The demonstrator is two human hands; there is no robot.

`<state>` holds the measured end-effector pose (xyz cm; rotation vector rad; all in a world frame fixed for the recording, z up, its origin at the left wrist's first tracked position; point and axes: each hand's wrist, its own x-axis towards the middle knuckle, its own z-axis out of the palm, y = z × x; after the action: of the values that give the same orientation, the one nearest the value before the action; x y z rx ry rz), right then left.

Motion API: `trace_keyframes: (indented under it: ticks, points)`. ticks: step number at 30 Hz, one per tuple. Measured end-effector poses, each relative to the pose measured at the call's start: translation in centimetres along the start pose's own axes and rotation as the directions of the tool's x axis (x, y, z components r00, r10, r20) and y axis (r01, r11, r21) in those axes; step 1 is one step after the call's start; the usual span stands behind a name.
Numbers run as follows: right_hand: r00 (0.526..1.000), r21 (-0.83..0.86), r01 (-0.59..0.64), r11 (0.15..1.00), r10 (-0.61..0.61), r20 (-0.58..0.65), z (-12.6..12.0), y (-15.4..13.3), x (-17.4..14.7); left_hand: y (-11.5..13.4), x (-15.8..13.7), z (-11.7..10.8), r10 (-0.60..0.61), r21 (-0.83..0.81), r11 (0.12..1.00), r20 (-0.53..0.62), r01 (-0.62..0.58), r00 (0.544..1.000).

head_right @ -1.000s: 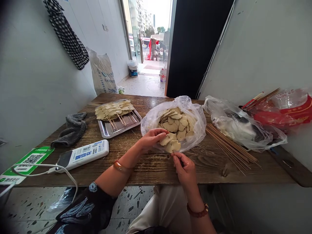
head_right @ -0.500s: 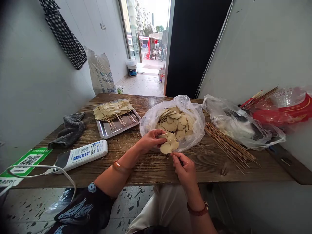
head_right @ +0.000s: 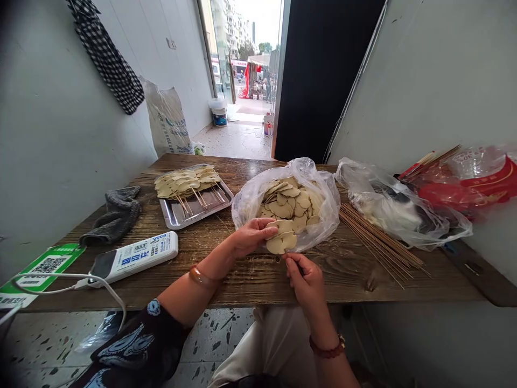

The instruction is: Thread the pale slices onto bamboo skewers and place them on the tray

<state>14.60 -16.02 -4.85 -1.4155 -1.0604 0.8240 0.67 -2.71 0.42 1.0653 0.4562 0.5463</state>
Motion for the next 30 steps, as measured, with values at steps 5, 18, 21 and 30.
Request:
trace_keyframes:
  ticks: [5,18,21,30]
  points:
    - [1.0,-0.086,0.017,0.996,-0.018,-0.013,0.3,-0.3,0.1,0.0,0.1,0.3,0.036,-0.061,0.997,-0.065,-0.04,0.997]
    - [0.986,-0.262,0.119,0.958,-0.144,-0.079,0.5,-0.8,0.1,0.0,0.1,0.1,0.072,-0.07,0.994,-0.116,-0.081,0.991]
    - [0.984,-0.259,0.118,0.959,-0.148,-0.101,0.6,-0.9,0.1,-0.3,0.2,0.2,0.064,-0.061,0.996,-0.092,-0.07,0.994]
    - [0.981,-0.168,0.047,0.985,-0.077,-0.18,0.6,-0.3,-0.2,0.0,0.0,0.1,0.062,0.014,0.998,-0.083,-0.061,0.995]
